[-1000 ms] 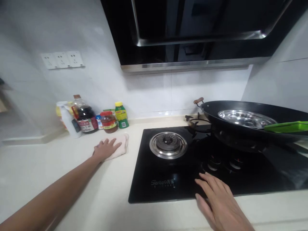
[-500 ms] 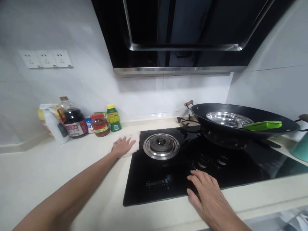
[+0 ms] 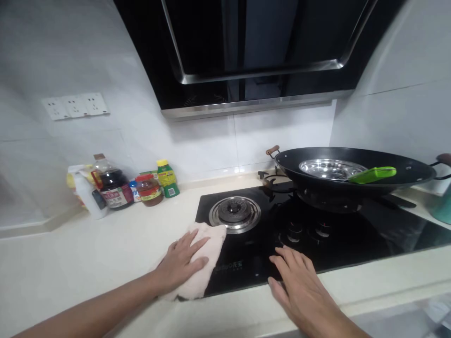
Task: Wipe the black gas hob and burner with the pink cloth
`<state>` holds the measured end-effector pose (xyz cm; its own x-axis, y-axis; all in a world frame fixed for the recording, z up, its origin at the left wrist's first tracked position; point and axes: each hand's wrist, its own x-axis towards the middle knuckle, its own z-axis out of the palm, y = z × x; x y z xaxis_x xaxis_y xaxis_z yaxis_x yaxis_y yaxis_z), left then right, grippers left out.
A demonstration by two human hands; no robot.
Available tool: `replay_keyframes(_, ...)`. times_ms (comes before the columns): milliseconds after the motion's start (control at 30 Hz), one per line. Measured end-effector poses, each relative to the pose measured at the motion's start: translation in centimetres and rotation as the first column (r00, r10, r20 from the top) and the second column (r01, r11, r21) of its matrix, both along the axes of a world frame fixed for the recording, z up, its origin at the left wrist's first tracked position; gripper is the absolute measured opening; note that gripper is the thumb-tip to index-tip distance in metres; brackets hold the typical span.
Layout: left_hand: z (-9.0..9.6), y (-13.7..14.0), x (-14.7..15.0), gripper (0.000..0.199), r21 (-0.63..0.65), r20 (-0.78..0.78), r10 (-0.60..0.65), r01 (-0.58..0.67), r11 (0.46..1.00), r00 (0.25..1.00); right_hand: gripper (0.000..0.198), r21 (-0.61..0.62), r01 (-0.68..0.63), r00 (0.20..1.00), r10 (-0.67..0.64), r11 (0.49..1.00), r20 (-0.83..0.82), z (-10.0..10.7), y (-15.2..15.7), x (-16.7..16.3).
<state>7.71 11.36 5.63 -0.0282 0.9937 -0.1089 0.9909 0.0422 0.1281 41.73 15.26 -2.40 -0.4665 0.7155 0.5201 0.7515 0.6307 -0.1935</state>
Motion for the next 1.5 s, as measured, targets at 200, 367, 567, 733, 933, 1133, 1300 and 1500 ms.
replay_keyframes(200, 0.8, 7.9, 1.5, 0.073, 0.070, -0.066, 0.090, -0.085, 0.994, 0.994, 0.031, 0.066, 0.007, 1.000, -0.009, 0.998, 0.022, 0.7, -0.3, -0.4)
replay_keyframes(367, 0.2, 9.0, 3.3, 0.079, 0.102, -0.103, 0.079, -0.068, 0.992, 0.992, 0.031, 0.123, -0.013, 1.000, 0.011, 0.992, 0.023, 0.9, -0.2, -0.4)
replay_keyframes(567, -0.9, 5.4, 7.5, 0.078, 0.078, -0.042, -0.153, 0.156, 0.985, 0.987, 0.032, 0.144, -0.040, 0.999, 0.036, 0.989, 0.036, 0.6, 0.3, -0.2)
replay_keyframes(733, -0.7, 4.5, 10.1, 0.077, 0.112, 0.024, -0.249, 0.245, 0.963, 0.968, 0.028, 0.179, -0.052, 0.999, 0.051, 0.982, 0.010, 0.5, 0.5, 0.0)
replay_keyframes(933, -0.7, 6.3, 12.9, 0.078, 0.109, 0.156, -0.411, 0.398, 0.911, 0.898, 0.032, 0.077, 0.023, 0.988, -0.011, 0.997, -0.153, -0.9, 1.1, 0.3)
replay_keyframes(1133, -0.5, 10.0, 16.5, 0.085, 0.066, 0.195, -0.424, 0.419, 0.905, 0.885, 0.040, 0.087, 0.095, 0.960, -0.068, 0.992, -0.273, -3.4, 3.0, 1.3)
replay_keyframes(1300, -0.2, 10.7, 17.6, 0.093, 0.063, 0.207, -0.427, 0.423, 0.904, 0.881, 0.039, 0.102, 0.100, 0.961, -0.069, 0.990, -0.268, -3.1, 3.3, 1.9)
replay_keyframes(1500, 0.0, 5.8, 13.3, 0.088, 0.069, 0.206, -0.482, 0.479, 0.875, 0.852, 0.036, 0.070, 0.013, 0.982, 0.000, 0.997, -0.187, -2.0, 2.6, 1.9)
